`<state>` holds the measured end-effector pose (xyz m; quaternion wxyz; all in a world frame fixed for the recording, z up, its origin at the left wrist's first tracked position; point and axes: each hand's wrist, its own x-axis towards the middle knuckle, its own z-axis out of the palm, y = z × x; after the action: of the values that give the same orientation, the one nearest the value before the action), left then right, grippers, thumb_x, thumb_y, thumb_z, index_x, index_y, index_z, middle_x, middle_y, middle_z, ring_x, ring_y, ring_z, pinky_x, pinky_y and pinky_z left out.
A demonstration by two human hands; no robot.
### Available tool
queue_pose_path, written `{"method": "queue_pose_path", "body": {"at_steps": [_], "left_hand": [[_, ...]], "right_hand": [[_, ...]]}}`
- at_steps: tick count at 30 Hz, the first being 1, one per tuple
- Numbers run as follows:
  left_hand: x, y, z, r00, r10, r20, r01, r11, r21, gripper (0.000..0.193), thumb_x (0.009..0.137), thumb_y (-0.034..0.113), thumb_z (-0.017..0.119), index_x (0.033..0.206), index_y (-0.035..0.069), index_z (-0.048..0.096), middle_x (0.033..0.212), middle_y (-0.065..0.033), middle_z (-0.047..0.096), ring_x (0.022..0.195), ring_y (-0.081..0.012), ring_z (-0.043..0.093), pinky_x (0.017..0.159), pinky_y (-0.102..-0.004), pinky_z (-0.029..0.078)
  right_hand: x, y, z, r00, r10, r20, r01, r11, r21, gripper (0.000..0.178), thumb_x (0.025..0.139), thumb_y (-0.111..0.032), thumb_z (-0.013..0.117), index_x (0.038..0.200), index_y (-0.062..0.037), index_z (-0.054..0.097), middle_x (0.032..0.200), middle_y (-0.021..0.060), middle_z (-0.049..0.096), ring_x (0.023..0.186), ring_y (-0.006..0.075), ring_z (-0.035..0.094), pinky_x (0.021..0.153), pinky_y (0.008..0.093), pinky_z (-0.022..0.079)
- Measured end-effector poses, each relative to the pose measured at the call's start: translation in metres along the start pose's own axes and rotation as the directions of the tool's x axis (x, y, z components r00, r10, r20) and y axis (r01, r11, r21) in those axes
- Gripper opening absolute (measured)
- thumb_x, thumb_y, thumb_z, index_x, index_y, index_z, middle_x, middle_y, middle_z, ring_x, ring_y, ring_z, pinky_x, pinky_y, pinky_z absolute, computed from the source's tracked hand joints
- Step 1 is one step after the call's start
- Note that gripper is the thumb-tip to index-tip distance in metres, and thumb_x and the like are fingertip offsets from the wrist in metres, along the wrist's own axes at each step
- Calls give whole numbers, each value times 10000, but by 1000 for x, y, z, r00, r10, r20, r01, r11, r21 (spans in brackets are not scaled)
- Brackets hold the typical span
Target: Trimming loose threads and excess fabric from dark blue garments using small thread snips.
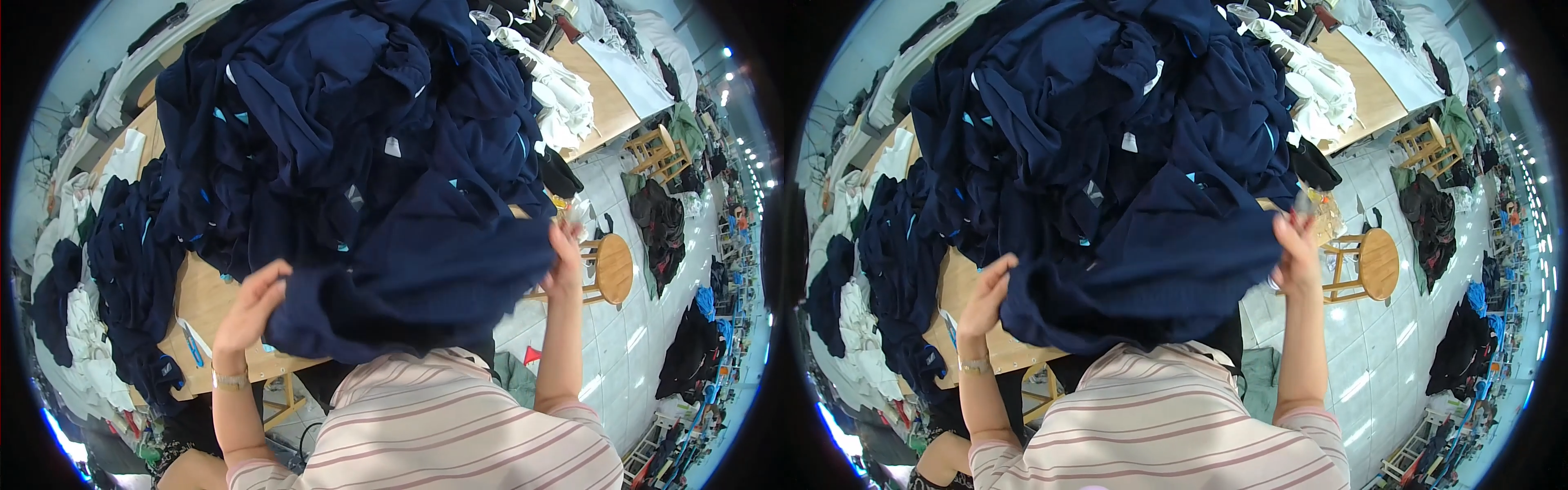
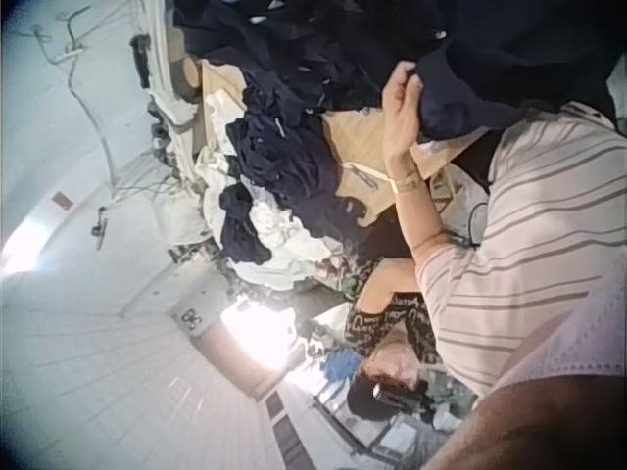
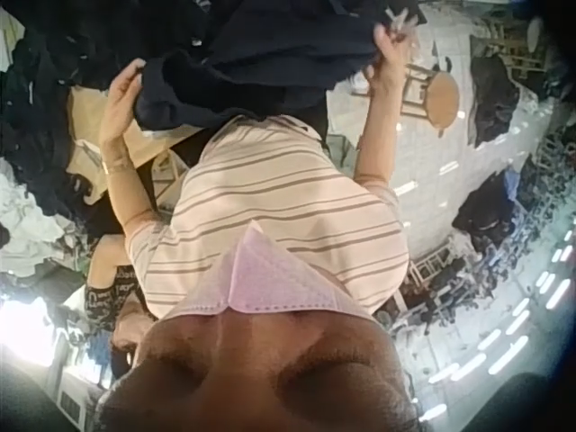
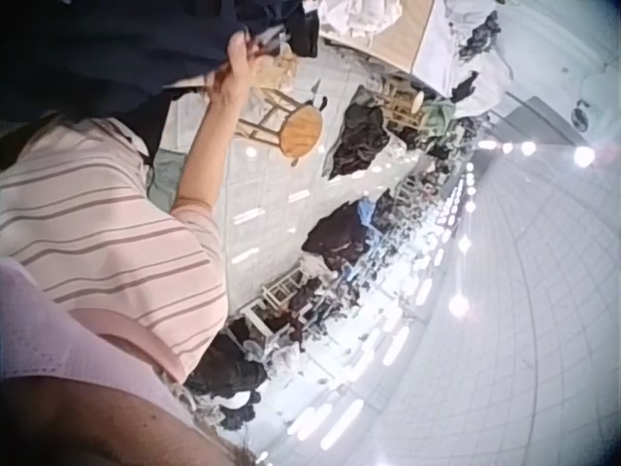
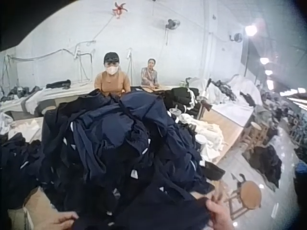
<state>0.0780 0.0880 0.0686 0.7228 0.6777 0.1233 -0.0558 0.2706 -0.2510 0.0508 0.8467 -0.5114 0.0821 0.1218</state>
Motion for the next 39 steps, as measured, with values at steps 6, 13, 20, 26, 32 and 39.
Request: {"method": "queue_pose_path", "body": {"at_steps": [6, 13, 20, 26, 32, 39], "left_hand": [[40, -49, -9, 864, 417, -281, 26, 521, 853, 169, 837, 100, 593, 988, 25, 581, 854, -110, 630, 791, -198, 615, 689, -264, 471], [38, -49, 17, 852, 291, -435, 66, 764, 642, 132, 779, 91, 648, 879, 17, 606, 854, -121, 638, 799, -239, 623, 669, -305, 489], [82, -66, 76, 871, 448, -201, -218, 719, 660, 123, 726, 69, 689, 778, 22, 588, 732, -99, 608, 665, -232, 605, 628, -313, 475], [114, -95, 125, 971, 185, -149, -98, 882, 462, 272, 808, 247, 672, 798, -22, 637, 679, -85, 632, 595, -120, 603, 542, -236, 473], [139, -143, 153, 951, -17, -309, 35, 998, 53, 391, 774, 394, 700, 776, 24, 573, 636, -14, 555, 506, -79, 487, 433, -213, 401], [136, -126, 166, 957, -137, -256, 73, 966, -246, 288, 811, 301, 675, 861, 33, 583, 729, 1, 567, 636, -64, 510, 533, -208, 407]], "right_hand": [[46, 64, 5, 991, 63, 115, -21, 942, -334, 290, 883, -281, 588, 814, 0, 575, 527, 3, 473, 394, 108, 497, 483, 277, 507], [21, 91, -27, 974, -206, 88, 222, 825, -520, 191, 857, -152, 622, 901, 34, 622, 592, 36, 572, 407, 82, 505, 471, 218, 452], [3, 110, -12, 947, -266, 179, 320, 739, -592, 102, 853, -104, 623, 896, -12, 625, 545, -69, 440, 455, -1, 394, 420, 162, 334], [12, 115, -18, 938, -327, 115, 338, 785, -519, 109, 889, -104, 570, 945, -20, 612, 600, -54, 475, 456, 2, 403, 422, 157, 323], [11, 129, -22, 939, -289, 187, 344, 756, -557, 189, 836, -114, 647, 996, -30, 592, 687, -60, 503, 551, 3, 330, 499, 156, 277], [27, 140, -20, 950, -257, 176, 308, 700, -644, 206, 759, -107, 723, 863, 1, 582, 640, -41, 513, 541, 6, 402, 467, 171, 325]]}}
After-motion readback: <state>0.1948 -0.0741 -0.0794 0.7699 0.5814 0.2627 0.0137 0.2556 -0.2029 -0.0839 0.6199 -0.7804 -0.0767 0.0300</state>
